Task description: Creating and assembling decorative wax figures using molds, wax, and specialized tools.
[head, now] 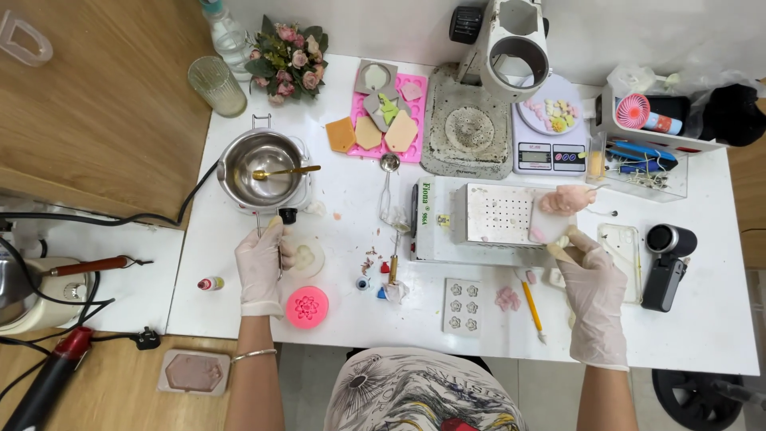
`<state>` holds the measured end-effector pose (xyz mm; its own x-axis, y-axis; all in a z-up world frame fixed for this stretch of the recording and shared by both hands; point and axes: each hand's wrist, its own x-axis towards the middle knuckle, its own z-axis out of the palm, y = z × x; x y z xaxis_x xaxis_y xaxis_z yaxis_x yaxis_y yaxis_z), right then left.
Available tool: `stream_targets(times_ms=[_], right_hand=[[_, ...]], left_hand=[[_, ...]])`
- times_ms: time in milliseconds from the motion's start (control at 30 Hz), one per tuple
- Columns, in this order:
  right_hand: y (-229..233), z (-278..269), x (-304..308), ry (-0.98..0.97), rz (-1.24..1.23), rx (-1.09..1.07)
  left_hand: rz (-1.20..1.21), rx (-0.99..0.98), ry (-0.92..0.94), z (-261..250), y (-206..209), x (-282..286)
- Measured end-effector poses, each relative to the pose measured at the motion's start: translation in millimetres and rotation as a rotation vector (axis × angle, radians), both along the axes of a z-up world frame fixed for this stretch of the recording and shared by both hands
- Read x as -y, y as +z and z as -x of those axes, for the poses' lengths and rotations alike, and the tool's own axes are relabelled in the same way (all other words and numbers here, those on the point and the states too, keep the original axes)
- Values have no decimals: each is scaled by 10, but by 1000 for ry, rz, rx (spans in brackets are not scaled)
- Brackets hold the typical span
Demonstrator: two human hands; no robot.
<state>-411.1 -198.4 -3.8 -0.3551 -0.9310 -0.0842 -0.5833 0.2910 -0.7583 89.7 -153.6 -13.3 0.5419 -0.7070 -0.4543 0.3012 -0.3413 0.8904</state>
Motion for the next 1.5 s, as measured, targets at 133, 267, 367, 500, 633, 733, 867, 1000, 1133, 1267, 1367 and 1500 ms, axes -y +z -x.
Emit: stream_targets(times_ms=[133,267,367,500,633,733,867,1000,1133,1267,1367,1500], right_hand=[[579,-269,-186,-19,-37,-64],[1219,-757,-476,-139,149,303],[1312,-1004,-507,-68,112,605],[1169,-1529,-386,268,-354,967],[1190,-2327,-226,586,-708,1117],[1004,-2669,-105,715,-865,1228],[898,-2964,87,732,-899,1248],[882,-3318,460,592,-622,953],[541,-3736,957,437,-419,725],[351,-4003,1163,448,-361,587],[351,-4102,1205,414,-334,624],[606,-4288,1276,466,-253,766]], left_hand=[[1,19,11,-87,-72,114],[1,13,-44,-116,-64,103],[-21,342,-32,-73,180,-113],[66,822,-130,211,1079,-499],[611,629,-589,476,1152,-622],[573,438,-776,409,1070,-591],[495,-312,-430,204,756,-589],[275,-183,-22,0,731,-331],[166,-357,181,-196,764,-150],[125,-467,217,-267,799,-48],[123,-470,222,-318,739,-6],[253,-584,236,-375,648,49]])
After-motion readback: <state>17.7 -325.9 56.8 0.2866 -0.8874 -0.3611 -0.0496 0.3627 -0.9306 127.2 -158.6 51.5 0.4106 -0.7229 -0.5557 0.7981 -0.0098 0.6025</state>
